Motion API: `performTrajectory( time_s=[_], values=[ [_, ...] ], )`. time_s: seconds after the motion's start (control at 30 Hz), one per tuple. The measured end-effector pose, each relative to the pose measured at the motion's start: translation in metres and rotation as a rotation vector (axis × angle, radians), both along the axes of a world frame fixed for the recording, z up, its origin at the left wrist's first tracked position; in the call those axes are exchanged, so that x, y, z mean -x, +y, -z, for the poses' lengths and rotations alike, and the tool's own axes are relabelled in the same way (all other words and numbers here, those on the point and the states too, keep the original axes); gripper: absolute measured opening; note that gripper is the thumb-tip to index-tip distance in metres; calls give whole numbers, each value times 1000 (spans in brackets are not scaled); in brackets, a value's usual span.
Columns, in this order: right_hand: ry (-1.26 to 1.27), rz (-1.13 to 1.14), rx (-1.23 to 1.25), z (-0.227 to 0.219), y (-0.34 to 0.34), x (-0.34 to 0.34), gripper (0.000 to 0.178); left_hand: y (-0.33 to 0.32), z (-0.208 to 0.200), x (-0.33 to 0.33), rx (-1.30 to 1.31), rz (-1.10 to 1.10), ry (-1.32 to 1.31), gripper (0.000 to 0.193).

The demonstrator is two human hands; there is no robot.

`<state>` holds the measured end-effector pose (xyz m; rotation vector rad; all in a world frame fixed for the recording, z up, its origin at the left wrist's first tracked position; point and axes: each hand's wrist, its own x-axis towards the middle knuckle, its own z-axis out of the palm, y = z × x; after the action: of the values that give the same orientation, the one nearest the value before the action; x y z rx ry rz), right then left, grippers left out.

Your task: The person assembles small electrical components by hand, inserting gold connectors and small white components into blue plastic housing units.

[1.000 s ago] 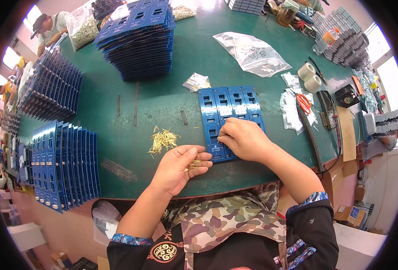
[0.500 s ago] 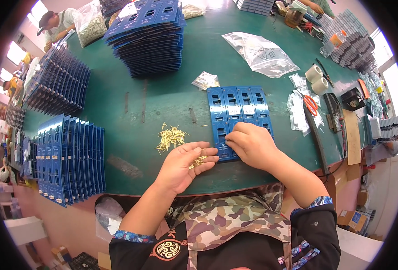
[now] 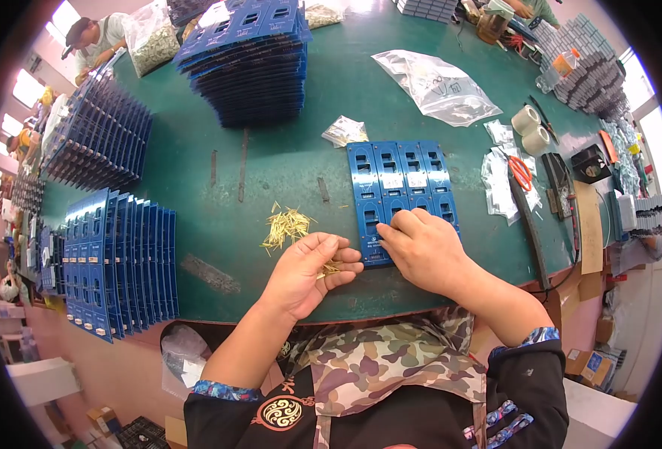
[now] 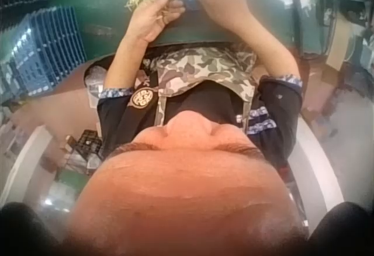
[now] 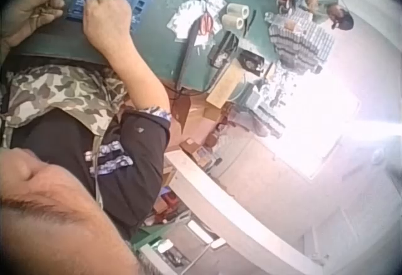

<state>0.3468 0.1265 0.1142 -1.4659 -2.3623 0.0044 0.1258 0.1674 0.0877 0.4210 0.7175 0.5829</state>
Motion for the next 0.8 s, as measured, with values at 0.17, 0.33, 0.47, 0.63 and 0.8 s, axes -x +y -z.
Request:
performTrajectory(
  time_s=[0.17, 0.33, 0.47, 0.63, 0.8],
  values=[
    [-8, -11, 25, -4, 0, -1, 19, 1, 2, 2, 0, 19, -19, 18],
    [70, -1, 3, -5, 0, -6, 21, 1, 3, 0, 13, 23, -19, 19],
    [31, -33, 60, 0, 0, -6, 22, 0, 1, -1, 33, 25, -18, 20],
    [-23, -36, 78, -2, 1, -3, 23, 0, 4, -1, 25, 42, -29, 20],
    [-50, -33, 31, -6, 5, -3, 19, -1, 4, 0, 21, 37, -36, 20]
  ],
)
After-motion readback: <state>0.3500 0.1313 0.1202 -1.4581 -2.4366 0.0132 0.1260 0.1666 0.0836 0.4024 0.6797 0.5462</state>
